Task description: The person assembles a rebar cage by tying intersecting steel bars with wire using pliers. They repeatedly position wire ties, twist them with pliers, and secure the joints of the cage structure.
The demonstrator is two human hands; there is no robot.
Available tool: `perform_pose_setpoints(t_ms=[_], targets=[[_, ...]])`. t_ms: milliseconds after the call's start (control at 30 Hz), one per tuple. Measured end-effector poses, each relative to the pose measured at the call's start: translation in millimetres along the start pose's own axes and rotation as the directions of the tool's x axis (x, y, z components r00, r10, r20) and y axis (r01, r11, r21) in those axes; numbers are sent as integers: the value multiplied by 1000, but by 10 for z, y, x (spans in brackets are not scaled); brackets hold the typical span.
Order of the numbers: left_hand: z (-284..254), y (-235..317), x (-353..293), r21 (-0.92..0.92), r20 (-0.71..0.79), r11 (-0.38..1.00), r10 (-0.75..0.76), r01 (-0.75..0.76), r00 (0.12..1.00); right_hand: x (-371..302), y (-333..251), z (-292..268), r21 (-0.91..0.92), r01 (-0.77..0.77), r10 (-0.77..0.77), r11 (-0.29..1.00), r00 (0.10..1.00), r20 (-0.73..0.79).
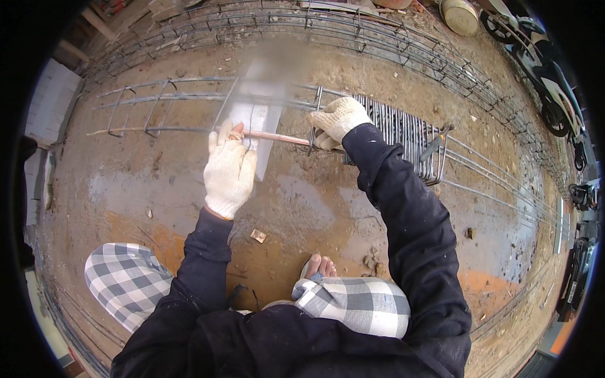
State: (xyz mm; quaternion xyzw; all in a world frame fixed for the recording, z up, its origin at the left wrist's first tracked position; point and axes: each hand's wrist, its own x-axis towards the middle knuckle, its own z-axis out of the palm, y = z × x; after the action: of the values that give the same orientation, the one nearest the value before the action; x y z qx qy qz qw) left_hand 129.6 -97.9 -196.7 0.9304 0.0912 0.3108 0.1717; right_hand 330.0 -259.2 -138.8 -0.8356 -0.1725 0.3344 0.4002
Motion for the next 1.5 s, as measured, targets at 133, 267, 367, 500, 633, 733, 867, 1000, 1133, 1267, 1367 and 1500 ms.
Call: perform_pose_setpoints(t_ms=[133,267,367,500,633,733,867,1000,1133,1267,1367,1500], targets=[[12,-15,-17,15,21,1000,-5,5,1000,-150,-32,94,-551,495,-683,672,701,-203],[-53,84,5,99,27,995,-18,15,999,-166,-35,450,-713,565,-639,415,739,213],[-188,261,30,-1,-157,1000,-7,7,988,-145,-15,595,-731,564,-672,384,713,197],[-307,604,-26,-486,51,802,-369,346,928,-259,110,162,-758,509,-819,408,572,-56],[-249,758,-130,-473,849,-515,-51,715,526,-426,607,-796,-729,-155,-516,666,609,-602],[-66,772,-378,-526,830,-479,-110,703,546,-488,1120,-892,-675,-428,-256,601,697,-670],[250,793,-667,-622,768,-134,-297,771,568,-511,1356,-842,-695,-400,-265,598,720,-642],[346,728,-788,-650,655,172,-367,741,660,-640,1001,-627,-764,-4,-631,646,560,-536],[277,728,-856,-536,557,598,-279,595,782,-679,623,-83,-431,539,-673,723,691,-265],[268,783,-867,-457,530,784,-139,420,836,-578,441,277,-416,700,-786,580,616,-57],[285,784,-803,-590,684,389,-225,707,694,-571,397,389,-274,685,-706,675,707,31],[286,753,-686,-554,830,-305,-279,775,484,-528,364,401,-188,590,-602,785,799,-5]])
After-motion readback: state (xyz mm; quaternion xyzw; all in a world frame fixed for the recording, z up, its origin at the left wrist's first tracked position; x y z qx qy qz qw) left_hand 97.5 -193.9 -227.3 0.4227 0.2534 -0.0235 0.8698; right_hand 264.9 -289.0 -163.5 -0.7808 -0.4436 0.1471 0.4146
